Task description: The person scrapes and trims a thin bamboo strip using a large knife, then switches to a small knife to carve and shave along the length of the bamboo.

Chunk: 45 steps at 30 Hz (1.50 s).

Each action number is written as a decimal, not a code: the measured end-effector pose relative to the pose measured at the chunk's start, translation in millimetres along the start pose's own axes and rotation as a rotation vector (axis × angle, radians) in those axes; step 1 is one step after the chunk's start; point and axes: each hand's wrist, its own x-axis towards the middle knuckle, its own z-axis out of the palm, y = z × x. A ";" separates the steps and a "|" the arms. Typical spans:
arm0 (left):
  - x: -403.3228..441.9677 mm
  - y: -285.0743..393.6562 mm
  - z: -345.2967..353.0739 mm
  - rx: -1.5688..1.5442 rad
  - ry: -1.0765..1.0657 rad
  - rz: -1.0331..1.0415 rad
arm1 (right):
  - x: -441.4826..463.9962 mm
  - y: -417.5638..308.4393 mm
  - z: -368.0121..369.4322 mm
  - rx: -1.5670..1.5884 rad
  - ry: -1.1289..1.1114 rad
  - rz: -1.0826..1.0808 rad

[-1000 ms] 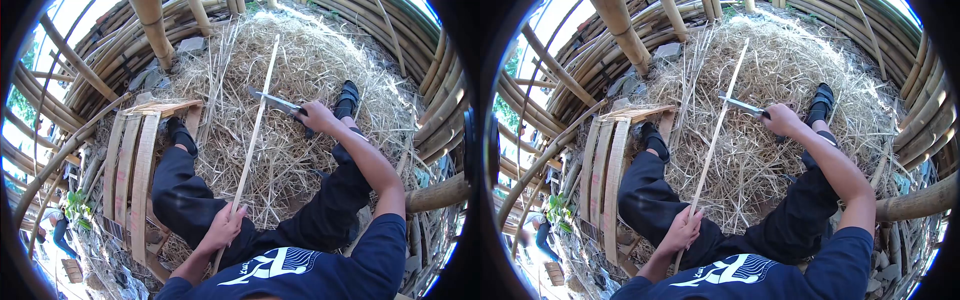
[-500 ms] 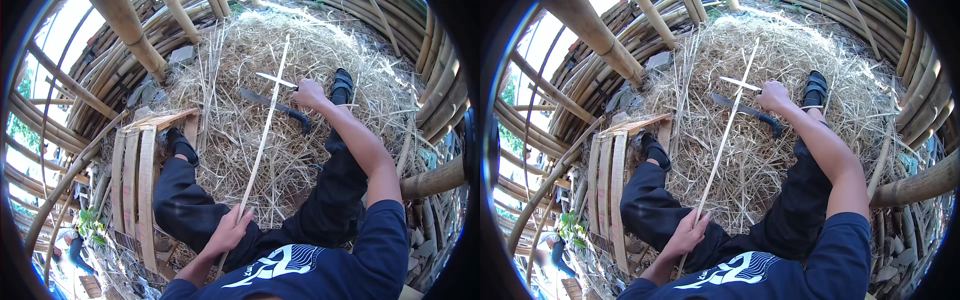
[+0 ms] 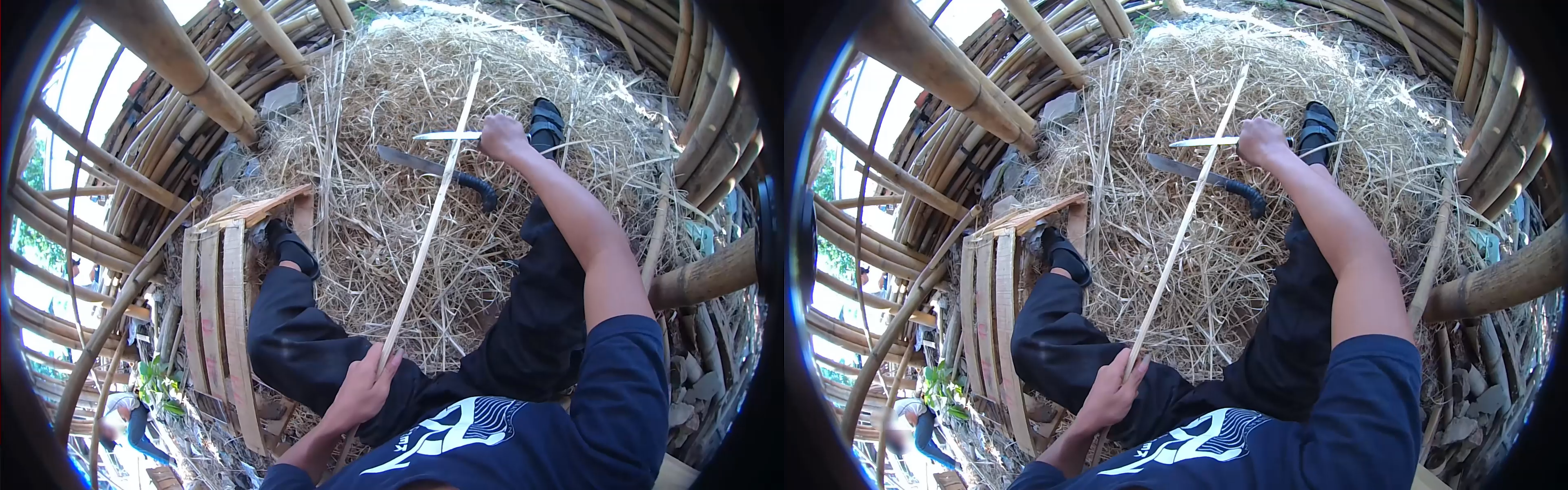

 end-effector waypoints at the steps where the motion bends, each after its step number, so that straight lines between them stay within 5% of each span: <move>1: -1.6 1.3 -0.4 -0.019 -0.001 -0.001 | 2.2 1.7 1.7 -0.012 0.018 -0.028; 20: -38.6 -22.6 -20.1 -0.095 -0.050 -0.110 | 5.2 -20.7 19.7 -0.184 0.026 -0.221; 22: -61.7 -19.5 -20.5 0.045 -0.113 -0.293 | 24.3 18.8 16.2 -0.155 -0.074 0.132; 23: -88.4 -60.4 -14.9 0.229 -0.141 0.074 | 41.0 77.2 23.9 -0.299 0.109 0.174; 24: -110.4 -44.7 -19.8 0.088 -0.162 -0.058 | 29.9 98.5 -3.1 -0.171 -0.001 0.067; 26: -102.2 -53.9 -19.9 0.135 -0.129 -0.182 | 16.4 71.9 -5.6 -0.154 0.303 0.195; 27: -94.5 -24.8 -24.2 0.005 -0.152 -0.315 | 3.1 73.2 7.1 -0.194 0.233 0.174; 29: -87.0 -39.8 -26.0 0.036 -0.129 -0.179 | 35.6 55.2 -10.4 -0.083 0.156 0.323; 35: -95.0 -47.5 -24.2 0.081 -0.034 -0.100 | 6.7 40.7 -12.4 -0.051 -0.026 0.200; 45: -90.5 -59.7 -7.2 0.059 0.039 -0.111 | 7.8 23.9 8.4 0.228 -0.003 0.163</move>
